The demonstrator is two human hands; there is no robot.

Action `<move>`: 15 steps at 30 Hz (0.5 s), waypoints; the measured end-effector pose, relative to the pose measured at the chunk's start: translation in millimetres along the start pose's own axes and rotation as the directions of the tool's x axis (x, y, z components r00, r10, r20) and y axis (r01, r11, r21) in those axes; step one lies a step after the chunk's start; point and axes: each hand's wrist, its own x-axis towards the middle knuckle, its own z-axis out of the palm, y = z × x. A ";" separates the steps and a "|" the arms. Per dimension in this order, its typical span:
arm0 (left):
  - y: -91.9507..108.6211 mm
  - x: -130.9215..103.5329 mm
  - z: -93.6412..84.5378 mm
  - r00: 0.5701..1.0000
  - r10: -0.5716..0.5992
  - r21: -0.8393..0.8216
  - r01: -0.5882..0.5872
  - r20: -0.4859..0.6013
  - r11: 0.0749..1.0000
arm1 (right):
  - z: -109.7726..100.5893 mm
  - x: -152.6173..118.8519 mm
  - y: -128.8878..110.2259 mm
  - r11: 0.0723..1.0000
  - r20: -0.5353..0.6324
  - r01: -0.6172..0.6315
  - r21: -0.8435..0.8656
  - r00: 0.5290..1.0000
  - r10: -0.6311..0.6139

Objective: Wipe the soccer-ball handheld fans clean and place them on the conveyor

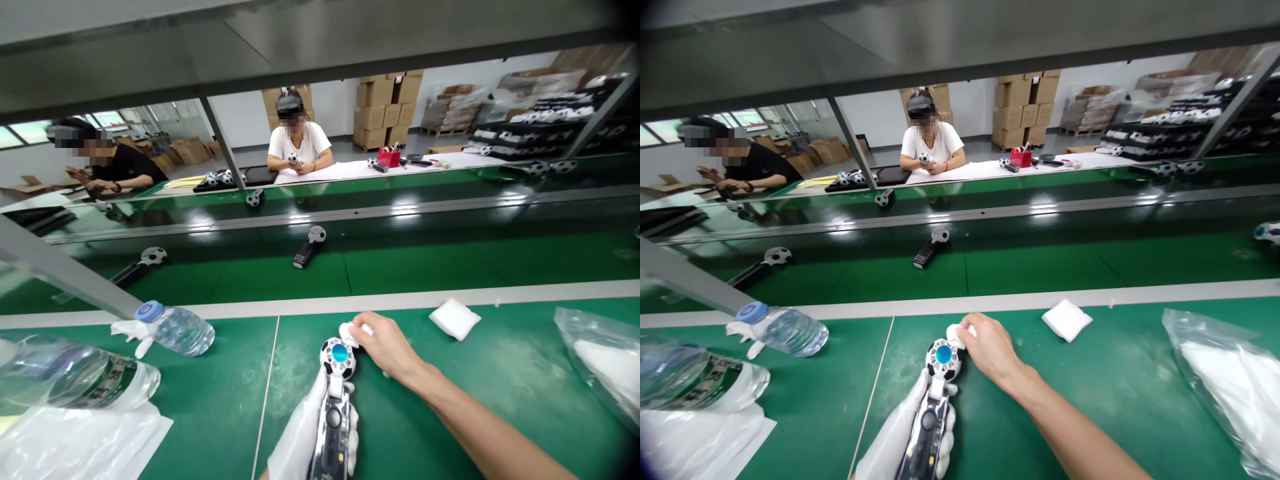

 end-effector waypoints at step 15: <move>30.3 -1.0 -3.7 0.996 -0.068 -0.087 0.073 0.054 0.994 | -19.7 -49.5 49.3 0.975 0.071 -0.214 0.053 0.975 0.210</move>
